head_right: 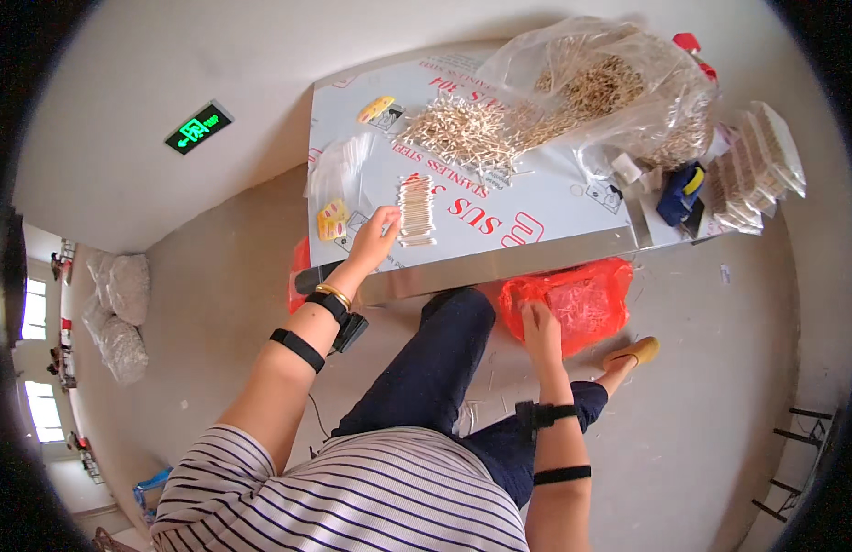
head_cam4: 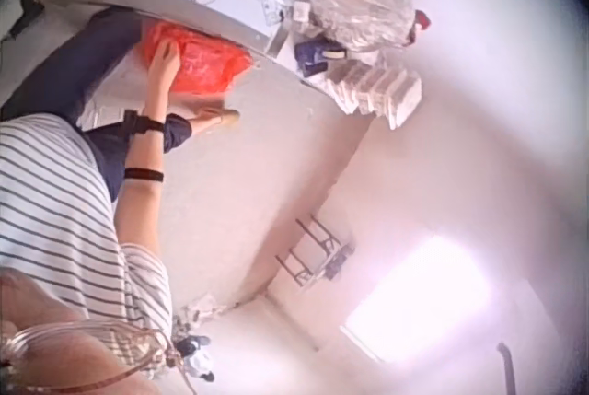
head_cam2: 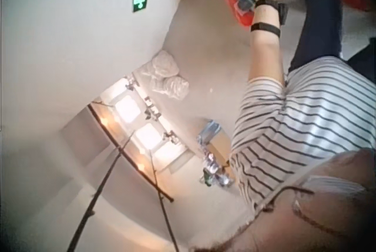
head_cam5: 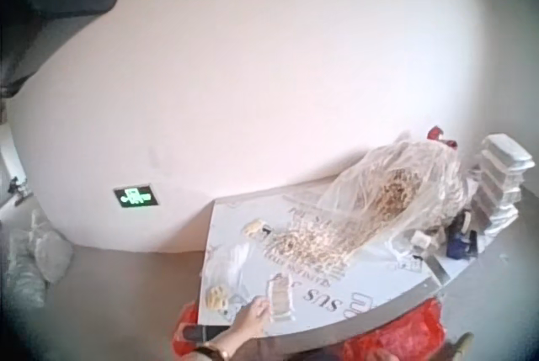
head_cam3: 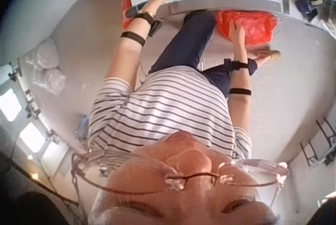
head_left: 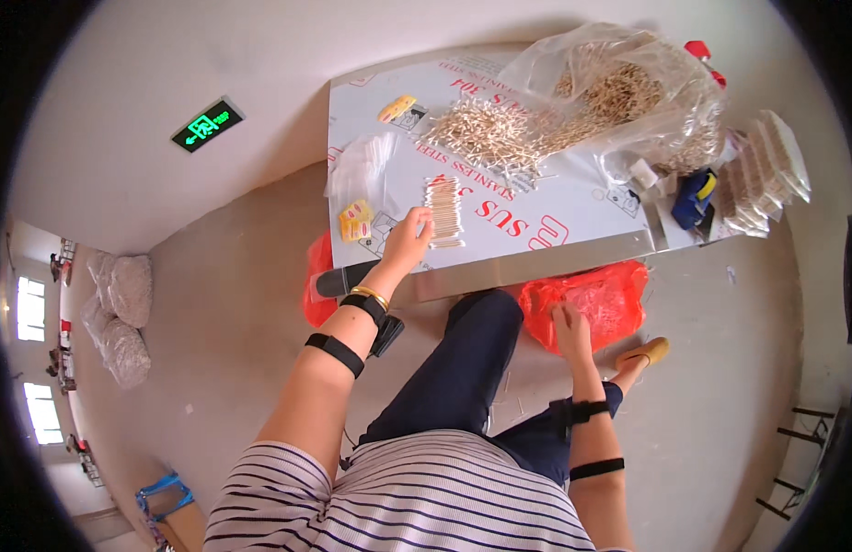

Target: Organizing and packaging cotton swabs into small plastic bags.

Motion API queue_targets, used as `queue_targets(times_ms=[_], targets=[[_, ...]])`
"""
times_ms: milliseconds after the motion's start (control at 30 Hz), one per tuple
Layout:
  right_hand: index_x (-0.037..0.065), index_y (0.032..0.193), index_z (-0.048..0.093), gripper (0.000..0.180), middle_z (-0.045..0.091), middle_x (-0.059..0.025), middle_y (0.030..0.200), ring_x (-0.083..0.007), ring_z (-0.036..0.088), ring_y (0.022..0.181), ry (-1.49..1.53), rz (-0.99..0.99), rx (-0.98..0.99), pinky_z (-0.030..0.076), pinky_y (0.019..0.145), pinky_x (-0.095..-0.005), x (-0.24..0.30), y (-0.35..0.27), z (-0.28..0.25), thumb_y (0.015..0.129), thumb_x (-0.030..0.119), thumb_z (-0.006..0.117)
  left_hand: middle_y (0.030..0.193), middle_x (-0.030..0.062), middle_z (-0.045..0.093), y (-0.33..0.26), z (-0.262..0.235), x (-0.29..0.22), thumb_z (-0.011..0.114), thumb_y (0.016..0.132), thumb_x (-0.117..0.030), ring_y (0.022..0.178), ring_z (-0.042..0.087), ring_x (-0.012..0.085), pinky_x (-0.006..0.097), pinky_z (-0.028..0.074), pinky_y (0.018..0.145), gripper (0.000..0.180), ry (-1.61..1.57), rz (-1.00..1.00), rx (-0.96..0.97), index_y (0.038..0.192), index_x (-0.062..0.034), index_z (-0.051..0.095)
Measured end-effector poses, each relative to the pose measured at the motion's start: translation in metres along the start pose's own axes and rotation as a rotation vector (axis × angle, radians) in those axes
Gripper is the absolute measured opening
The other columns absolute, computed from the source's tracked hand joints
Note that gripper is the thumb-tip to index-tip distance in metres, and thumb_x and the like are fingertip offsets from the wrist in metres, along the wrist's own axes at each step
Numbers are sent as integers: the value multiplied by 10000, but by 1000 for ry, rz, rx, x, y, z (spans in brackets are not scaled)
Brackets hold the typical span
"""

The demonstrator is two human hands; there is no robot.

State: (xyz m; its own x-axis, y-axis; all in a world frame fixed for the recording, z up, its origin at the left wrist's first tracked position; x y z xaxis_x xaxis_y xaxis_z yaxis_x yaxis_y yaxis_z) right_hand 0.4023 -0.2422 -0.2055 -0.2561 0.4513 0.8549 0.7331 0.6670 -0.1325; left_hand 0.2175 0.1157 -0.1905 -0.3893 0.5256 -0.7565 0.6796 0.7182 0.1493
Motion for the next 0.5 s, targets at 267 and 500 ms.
queue_targets(times_ms=[267,500], targets=[[54,1210,678,265,653,-138,1240,-365,582,1192,-160,-364,-33,461,1001,-478,53,162,86,1001,185,581,1472,113,501,49,44,4,646,985,-259,1402,440,358,554,307,1190,476,484,179,36,1408,-72,533],[93,1008,646,126,598,-101,1040,-316,558,1044,-475,-271,-260,430,908,-465,53,201,131,969,208,611,1470,95,485,67,55,15,616,1008,-379,1429,403,340,612,210,1236,573,667,202,18,1479,-76,498]])
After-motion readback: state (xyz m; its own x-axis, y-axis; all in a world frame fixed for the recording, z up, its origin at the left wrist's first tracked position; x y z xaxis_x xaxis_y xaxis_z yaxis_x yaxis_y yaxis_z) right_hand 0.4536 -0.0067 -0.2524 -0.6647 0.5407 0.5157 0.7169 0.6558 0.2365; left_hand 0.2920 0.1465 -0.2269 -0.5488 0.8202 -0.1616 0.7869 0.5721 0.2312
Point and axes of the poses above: each hand's wrist, its own y-axis towards the middle knuckle, its own z-axis out of the palm, x = y × z, the point moved 4 cm from there along y, towards the middle knuckle
